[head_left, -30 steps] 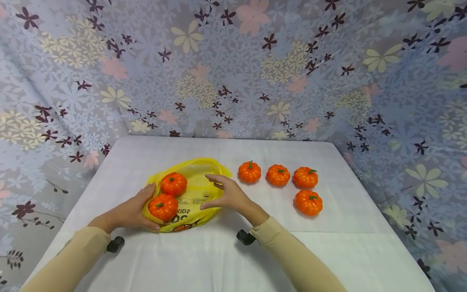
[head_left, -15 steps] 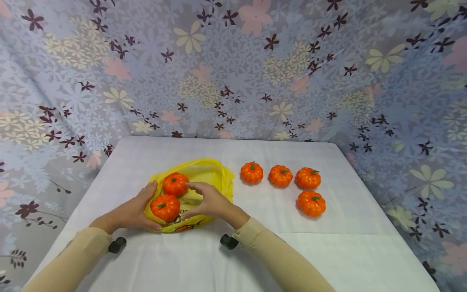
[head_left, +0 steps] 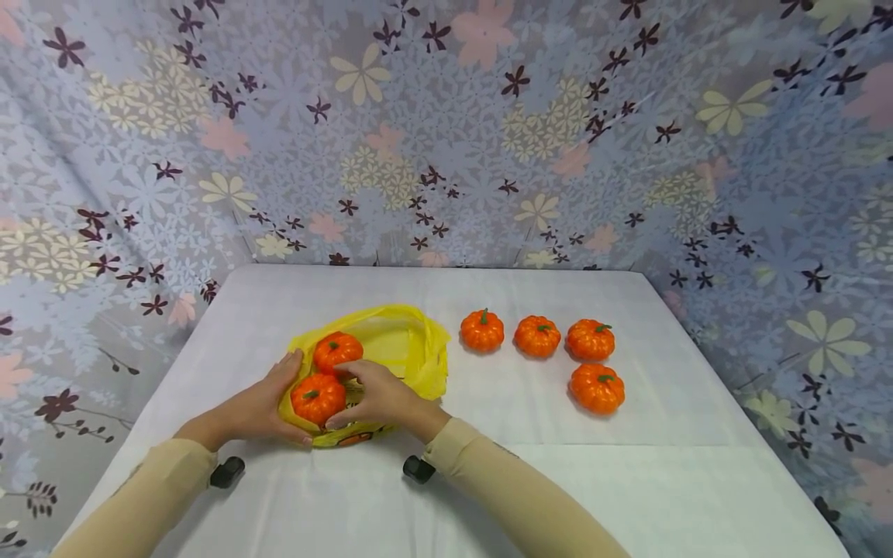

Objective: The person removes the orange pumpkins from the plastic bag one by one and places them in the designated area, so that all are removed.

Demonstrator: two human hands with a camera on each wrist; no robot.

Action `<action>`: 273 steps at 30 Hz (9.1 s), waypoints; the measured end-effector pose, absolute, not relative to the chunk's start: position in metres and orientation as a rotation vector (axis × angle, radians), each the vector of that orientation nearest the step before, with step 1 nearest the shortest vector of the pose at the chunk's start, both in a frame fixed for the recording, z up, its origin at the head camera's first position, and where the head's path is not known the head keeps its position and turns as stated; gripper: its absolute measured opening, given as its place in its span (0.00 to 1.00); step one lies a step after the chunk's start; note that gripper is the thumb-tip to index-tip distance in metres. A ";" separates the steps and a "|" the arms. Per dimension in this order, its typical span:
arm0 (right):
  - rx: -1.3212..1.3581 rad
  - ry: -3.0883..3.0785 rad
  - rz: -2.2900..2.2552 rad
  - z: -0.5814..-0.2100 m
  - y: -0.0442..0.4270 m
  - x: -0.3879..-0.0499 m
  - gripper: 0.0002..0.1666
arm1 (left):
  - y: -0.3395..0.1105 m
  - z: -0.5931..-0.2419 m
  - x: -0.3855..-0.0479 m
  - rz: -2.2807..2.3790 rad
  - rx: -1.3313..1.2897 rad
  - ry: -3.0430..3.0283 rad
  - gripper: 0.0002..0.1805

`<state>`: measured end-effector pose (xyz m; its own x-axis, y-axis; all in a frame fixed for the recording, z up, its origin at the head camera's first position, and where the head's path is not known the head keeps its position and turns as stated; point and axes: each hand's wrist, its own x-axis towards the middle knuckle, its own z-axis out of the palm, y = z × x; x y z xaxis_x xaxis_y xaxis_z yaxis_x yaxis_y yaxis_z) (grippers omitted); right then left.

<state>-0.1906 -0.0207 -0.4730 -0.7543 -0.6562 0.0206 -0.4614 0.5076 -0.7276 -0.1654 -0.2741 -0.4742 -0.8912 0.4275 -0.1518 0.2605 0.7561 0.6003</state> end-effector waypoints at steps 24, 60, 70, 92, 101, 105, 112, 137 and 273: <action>-1.044 2.610 -1.108 -0.474 -0.035 -0.185 0.50 | -0.277 -0.476 -0.165 0.835 0.509 2.660 0.78; -0.549 2.750 -1.601 -0.443 0.141 -0.200 0.46 | -0.274 -0.476 -0.160 0.798 0.465 2.672 0.79; -0.351 2.844 -1.517 -0.446 0.201 -0.190 0.49 | -0.270 -0.473 -0.162 0.786 0.440 2.662 0.80; -0.012 2.904 -1.388 -0.471 0.252 -0.176 0.52 | -0.271 -0.474 -0.161 0.816 0.430 2.646 0.79; 0.039 2.991 -1.229 -0.475 0.243 -0.172 0.50 | -0.270 -0.475 -0.161 0.827 0.438 2.650 0.79; 0.028 3.057 -1.100 -0.476 0.241 -0.171 0.48 | -0.269 -0.477 -0.162 0.822 0.429 2.652 0.79; 0.008 3.044 -0.973 -0.471 0.239 -0.171 0.50 | -0.269 -0.478 -0.162 0.828 0.421 2.645 0.80; -0.224 2.970 -1.147 -0.420 0.180 -0.199 0.65 | -0.271 -0.481 -0.164 0.806 0.497 2.679 0.79; -0.206 3.178 -0.949 -0.478 0.152 -0.169 0.45 | -0.274 -0.480 -0.158 0.885 0.518 2.690 0.77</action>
<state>-0.1690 0.1524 -0.4780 -0.9760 -0.0662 0.2074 -0.1691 0.8305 -0.5308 -0.1584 -0.2737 -0.4804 -0.9020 0.4103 -0.1342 0.2505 0.7505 0.6115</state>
